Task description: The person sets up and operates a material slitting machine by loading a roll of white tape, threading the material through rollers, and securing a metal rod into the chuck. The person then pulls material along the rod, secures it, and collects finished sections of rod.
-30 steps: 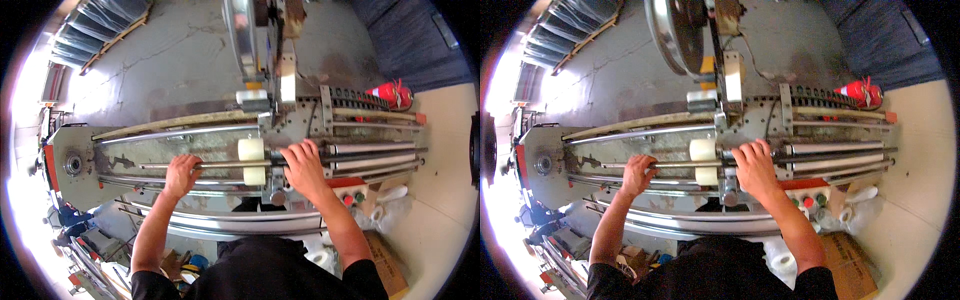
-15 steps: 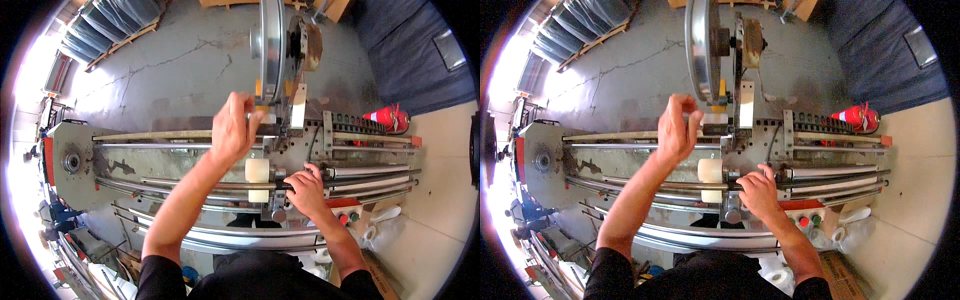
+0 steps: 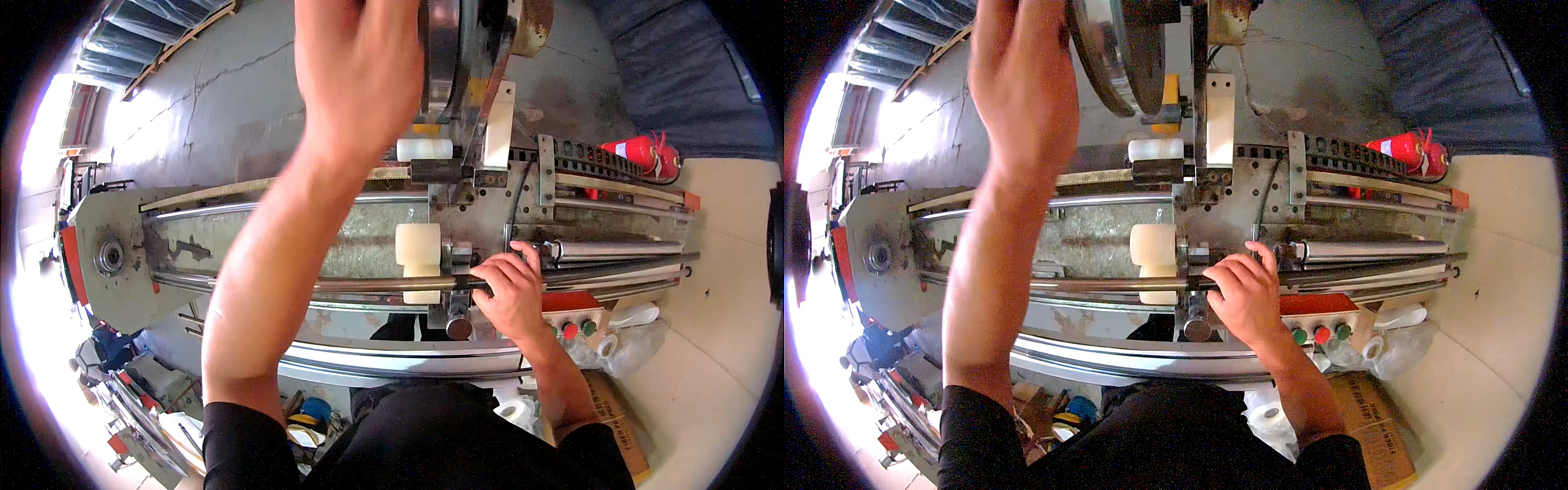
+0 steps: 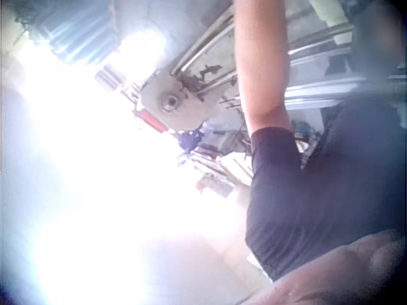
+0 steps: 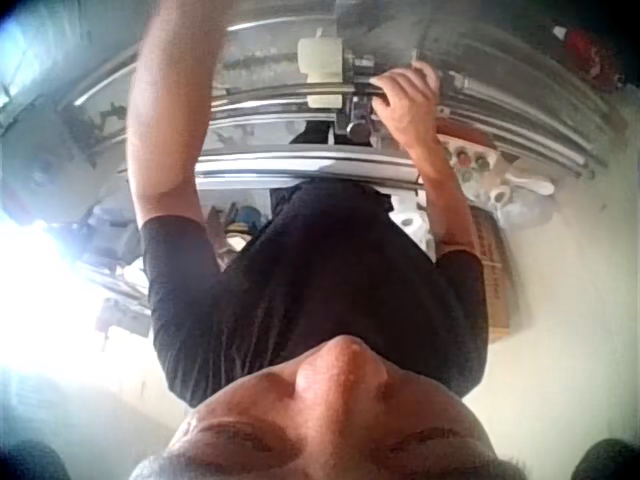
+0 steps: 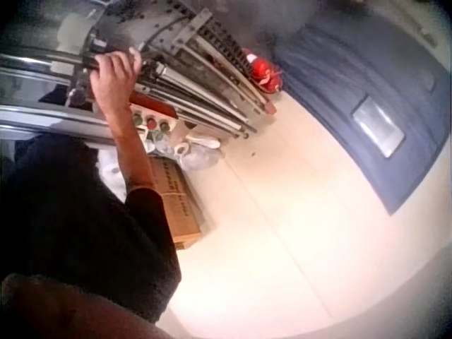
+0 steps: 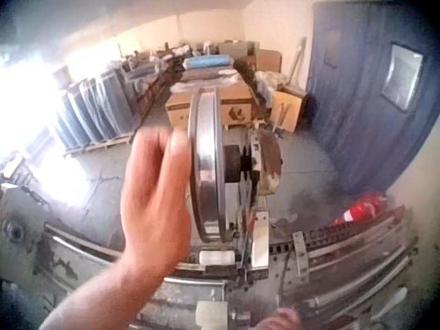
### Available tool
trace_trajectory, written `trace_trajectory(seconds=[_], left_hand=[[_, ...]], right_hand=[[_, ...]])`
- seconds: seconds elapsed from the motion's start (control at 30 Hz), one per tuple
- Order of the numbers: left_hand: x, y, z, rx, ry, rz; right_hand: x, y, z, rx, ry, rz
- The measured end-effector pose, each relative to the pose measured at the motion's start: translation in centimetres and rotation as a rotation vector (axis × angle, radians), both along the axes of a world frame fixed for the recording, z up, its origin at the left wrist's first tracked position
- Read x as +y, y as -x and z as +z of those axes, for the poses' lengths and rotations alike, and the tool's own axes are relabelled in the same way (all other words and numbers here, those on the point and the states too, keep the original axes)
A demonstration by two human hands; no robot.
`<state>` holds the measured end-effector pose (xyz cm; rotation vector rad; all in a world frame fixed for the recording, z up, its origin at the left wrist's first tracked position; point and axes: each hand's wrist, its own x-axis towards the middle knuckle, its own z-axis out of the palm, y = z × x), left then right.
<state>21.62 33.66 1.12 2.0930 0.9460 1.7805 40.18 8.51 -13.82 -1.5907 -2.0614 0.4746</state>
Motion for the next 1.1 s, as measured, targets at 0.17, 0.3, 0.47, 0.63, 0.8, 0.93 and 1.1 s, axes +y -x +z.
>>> trace_trajectory(seconds=[0.17,0.3,0.47,0.63,0.8,0.93,1.1], left_hand=[[4.1,-1.5,7.6,-0.451,0.66,-0.278],[16.6,-1.0,5.3,-0.383,0.837,-0.758],[11.2,2.1,-2.0,-0.571,0.733,-0.047],[5.6,10.1,-27.9,-0.17,1.074,0.221],[-2.9,5.2,-31.5,0.305,1.081,0.0],[-2.4,3.0,-31.5,0.352,1.131,-0.189],[-3.9,0.9,-27.5,0.492,1.116,-0.129]], right_hand=[[0.1,0.3,0.4,0.0,-0.007,0.032],[0.0,0.1,0.5,-0.002,-0.01,0.037],[-0.7,-0.1,-0.1,0.008,-0.038,0.033],[-1.1,-0.1,-0.2,-0.006,-0.046,0.018],[-1.7,-0.4,-0.9,0.002,-0.055,0.016],[-2.0,-0.4,-1.2,-0.01,-0.029,0.03],[-2.4,-0.5,-1.5,-0.02,0.011,0.044]])
